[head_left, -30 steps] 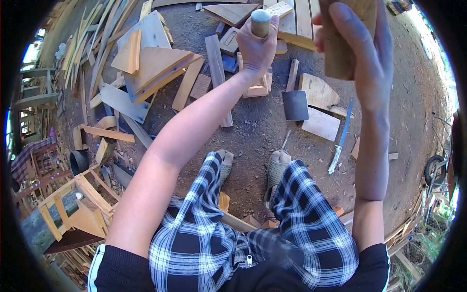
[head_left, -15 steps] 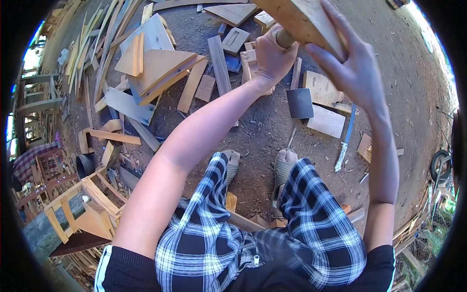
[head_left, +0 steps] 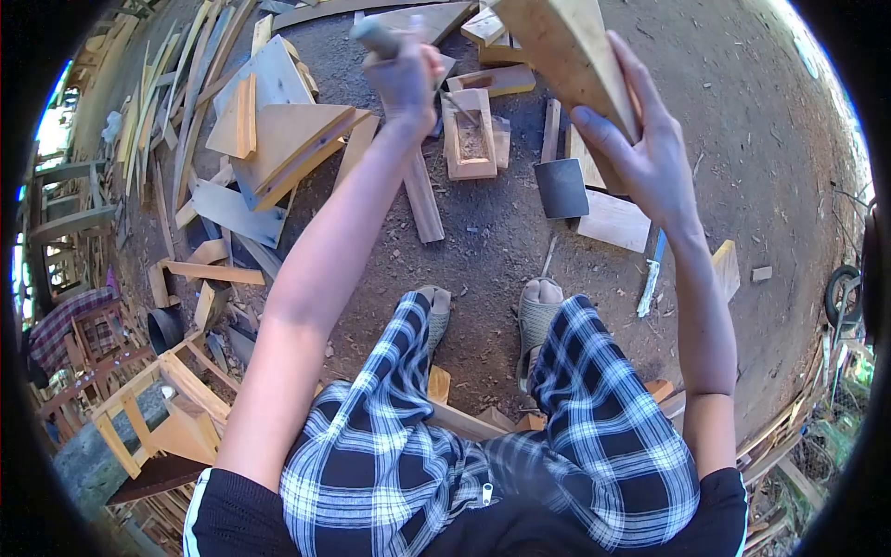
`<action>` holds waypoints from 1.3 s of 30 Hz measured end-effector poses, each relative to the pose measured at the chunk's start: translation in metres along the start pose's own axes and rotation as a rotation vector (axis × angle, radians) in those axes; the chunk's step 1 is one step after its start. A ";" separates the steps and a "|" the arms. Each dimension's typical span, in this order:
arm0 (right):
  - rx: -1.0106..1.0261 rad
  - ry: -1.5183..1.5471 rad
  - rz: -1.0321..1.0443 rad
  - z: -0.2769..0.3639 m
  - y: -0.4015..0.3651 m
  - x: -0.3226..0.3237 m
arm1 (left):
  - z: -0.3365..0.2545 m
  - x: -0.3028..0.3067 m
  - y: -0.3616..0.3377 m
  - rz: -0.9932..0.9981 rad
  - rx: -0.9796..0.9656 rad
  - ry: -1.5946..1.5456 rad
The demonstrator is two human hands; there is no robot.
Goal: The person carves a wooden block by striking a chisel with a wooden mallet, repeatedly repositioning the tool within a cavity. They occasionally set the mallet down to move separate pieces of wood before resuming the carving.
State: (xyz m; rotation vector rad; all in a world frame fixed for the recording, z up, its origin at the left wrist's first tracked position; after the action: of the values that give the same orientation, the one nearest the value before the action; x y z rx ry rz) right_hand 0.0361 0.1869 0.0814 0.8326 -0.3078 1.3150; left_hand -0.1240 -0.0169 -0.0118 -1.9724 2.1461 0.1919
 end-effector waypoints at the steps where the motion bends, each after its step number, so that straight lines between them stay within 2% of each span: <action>1: 0.000 0.002 -0.003 -0.005 -0.003 -0.002 | 0.001 0.015 0.007 -0.125 0.041 -0.120; 2: -0.036 0.003 0.039 -0.012 -0.007 -0.005 | 0.006 0.025 0.010 -0.250 0.085 -0.240; 7: -0.146 0.104 0.074 -0.024 -0.018 -0.008 | -0.011 0.016 -0.003 -0.239 0.050 -0.265; 10: -0.184 0.129 0.063 -0.024 -0.019 -0.004 | -0.015 -0.008 -0.013 -0.155 -0.033 -0.173; 14: -0.173 0.205 0.040 -0.021 -0.020 0.002 | -0.012 -0.024 -0.025 -0.068 -0.055 -0.040; 17: -0.242 0.200 0.049 -0.024 -0.021 0.003 | -0.008 -0.025 -0.024 -0.029 -0.080 0.014; 21: -0.206 0.301 0.035 -0.016 -0.014 0.006 | -0.009 -0.034 -0.032 0.002 -0.089 0.096; 23: -0.185 0.359 0.021 0.006 -0.001 0.016 | -0.004 -0.041 -0.036 0.009 -0.193 0.198; 25: -0.065 0.430 -0.108 0.035 0.018 0.035 | -0.009 -0.051 -0.050 -0.001 -0.210 0.240; 27: 0.007 0.409 -0.152 0.052 0.028 0.044 | -0.013 -0.058 -0.056 0.041 -0.257 0.409; 29: 0.088 0.395 -0.204 0.054 0.032 0.045 | -0.006 -0.064 -0.058 0.083 -0.249 0.407; 31: 0.154 -0.154 0.208 0.043 0.030 0.025 | 0.000 -0.066 -0.063 0.111 -0.339 0.380; 33: 0.192 -0.102 0.176 0.041 0.028 0.023 | -0.002 -0.065 -0.071 0.163 -0.359 0.385; 35: 0.265 -0.104 -0.010 0.053 0.023 0.035 | -0.011 -0.070 -0.080 0.218 -0.405 0.541; 36: 0.057 0.085 -0.099 0.058 0.018 0.043 | -0.002 -0.073 -0.077 0.242 -0.304 0.461; 37: 0.058 0.085 -0.094 0.057 0.018 0.039 | 0.003 -0.073 -0.074 0.238 -0.302 0.460; 39: 0.191 0.197 -0.282 0.052 0.013 0.034 | 0.006 -0.076 -0.071 0.205 -0.350 0.421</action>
State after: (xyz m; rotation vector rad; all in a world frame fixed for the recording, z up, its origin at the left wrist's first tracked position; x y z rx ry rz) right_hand 0.0460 0.1756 0.1433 0.8637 0.0906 1.1608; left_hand -0.0476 0.0513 0.0048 -2.1229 2.7496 0.2139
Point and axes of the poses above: each hand's wrist, its own y-axis towards the middle knuckle, its own x-axis out of the back of the hand, z = x × y, the point moved 3 cm from there along y, towards the middle knuckle, and after that the axes turned 12 degrees about x, right-handed, at the moved point
